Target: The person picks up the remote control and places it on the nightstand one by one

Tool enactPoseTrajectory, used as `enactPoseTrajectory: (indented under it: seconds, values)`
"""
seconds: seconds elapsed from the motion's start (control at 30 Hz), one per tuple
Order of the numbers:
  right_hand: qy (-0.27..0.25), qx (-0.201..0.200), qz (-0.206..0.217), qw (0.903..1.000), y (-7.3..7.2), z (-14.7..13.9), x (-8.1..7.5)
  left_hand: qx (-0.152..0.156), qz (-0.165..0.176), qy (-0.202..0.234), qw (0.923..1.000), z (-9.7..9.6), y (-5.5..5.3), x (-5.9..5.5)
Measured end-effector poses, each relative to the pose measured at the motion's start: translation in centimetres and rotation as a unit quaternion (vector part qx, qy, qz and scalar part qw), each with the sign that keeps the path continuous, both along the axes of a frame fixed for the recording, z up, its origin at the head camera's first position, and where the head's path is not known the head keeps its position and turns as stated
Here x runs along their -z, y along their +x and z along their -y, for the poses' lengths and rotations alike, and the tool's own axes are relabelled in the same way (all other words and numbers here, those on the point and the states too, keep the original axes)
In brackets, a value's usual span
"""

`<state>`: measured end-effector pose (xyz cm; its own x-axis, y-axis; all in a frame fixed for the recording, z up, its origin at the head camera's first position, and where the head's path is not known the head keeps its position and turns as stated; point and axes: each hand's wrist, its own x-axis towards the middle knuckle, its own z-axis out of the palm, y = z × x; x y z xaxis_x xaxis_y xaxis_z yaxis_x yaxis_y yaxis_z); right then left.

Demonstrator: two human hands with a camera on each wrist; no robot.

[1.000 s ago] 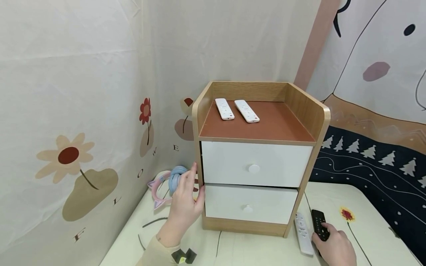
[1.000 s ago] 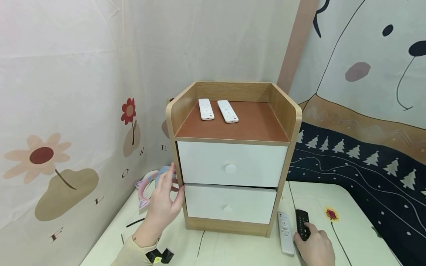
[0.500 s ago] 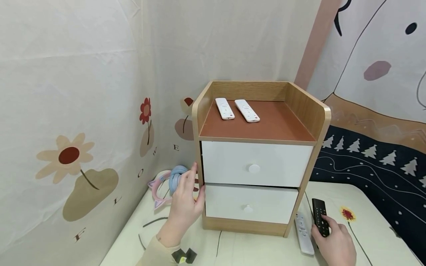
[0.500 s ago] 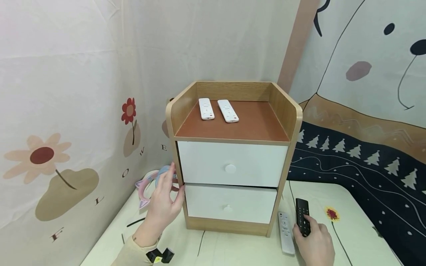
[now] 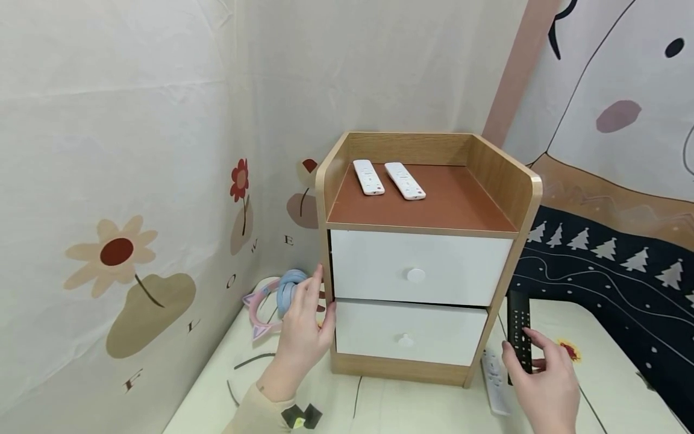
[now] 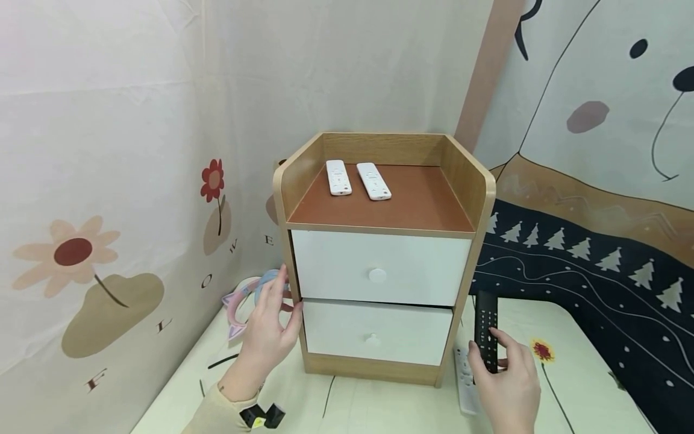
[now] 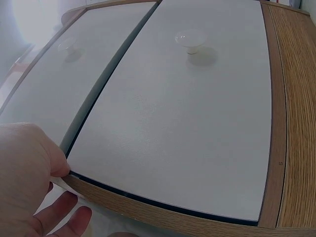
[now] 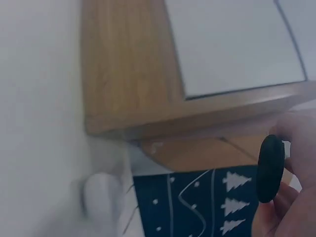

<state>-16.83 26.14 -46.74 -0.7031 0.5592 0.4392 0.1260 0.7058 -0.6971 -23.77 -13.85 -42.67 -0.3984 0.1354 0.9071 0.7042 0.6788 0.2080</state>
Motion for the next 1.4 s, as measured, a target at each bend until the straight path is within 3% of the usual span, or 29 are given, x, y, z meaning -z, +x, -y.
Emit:
enactPoseTrajectory:
  seconds: [0.13,0.3,0.37,0.53,0.6,0.67,0.77,0.83,1.0,1.13,1.4]
  values:
    - [-0.025,0.002,-0.105,0.9942,0.7,1.3,-1.2,-0.002,-0.003,-0.002,1.0000,0.0,0.0,0.0]
    - [-0.047,-0.032,-0.253,0.9658,1.5,3.1,-2.9,-0.002,-0.009,-0.002,1.0000,0.0,0.0,0.1]
    - [-0.043,-0.054,-0.301,0.9512,1.7,3.6,-3.8,-0.002,-0.009,-0.002,1.0000,-0.1,0.0,0.0]
    - [-0.022,-0.147,-0.411,0.8992,1.5,4.9,-6.0,-0.008,-0.003,-0.004,1.0000,0.0,-0.1,0.0]
    - [-0.007,-0.179,-0.437,0.8815,1.2,5.3,-6.8,-0.009,-0.001,-0.004,1.0000,0.0,-0.1,0.0]
    - [0.011,-0.191,-0.451,0.8717,0.9,5.5,-7.4,-0.008,0.001,-0.004,1.0000,0.0,-0.1,0.1]
    - [0.036,-0.201,-0.453,0.8680,0.3,5.6,-8.3,-0.006,0.002,-0.004,1.0000,0.0,-0.1,0.1]
    - [0.053,-0.201,-0.442,0.8728,0.1,5.6,-9.0,-0.006,0.002,-0.004,1.0000,0.0,-0.1,0.1]
    - [0.086,-0.184,-0.393,0.8970,0.0,6.2,-10.9,-0.001,0.001,-0.003,1.0000,-0.1,-0.2,0.1]
    - [0.108,-0.163,-0.367,0.9093,-0.1,6.9,-12.6,0.005,-0.009,-0.002,0.9999,-0.1,-0.3,0.0]
    - [0.174,-0.173,-0.353,0.9031,-1.4,8.1,-15.9,0.006,-0.016,0.000,0.9999,-0.1,-0.3,0.1]
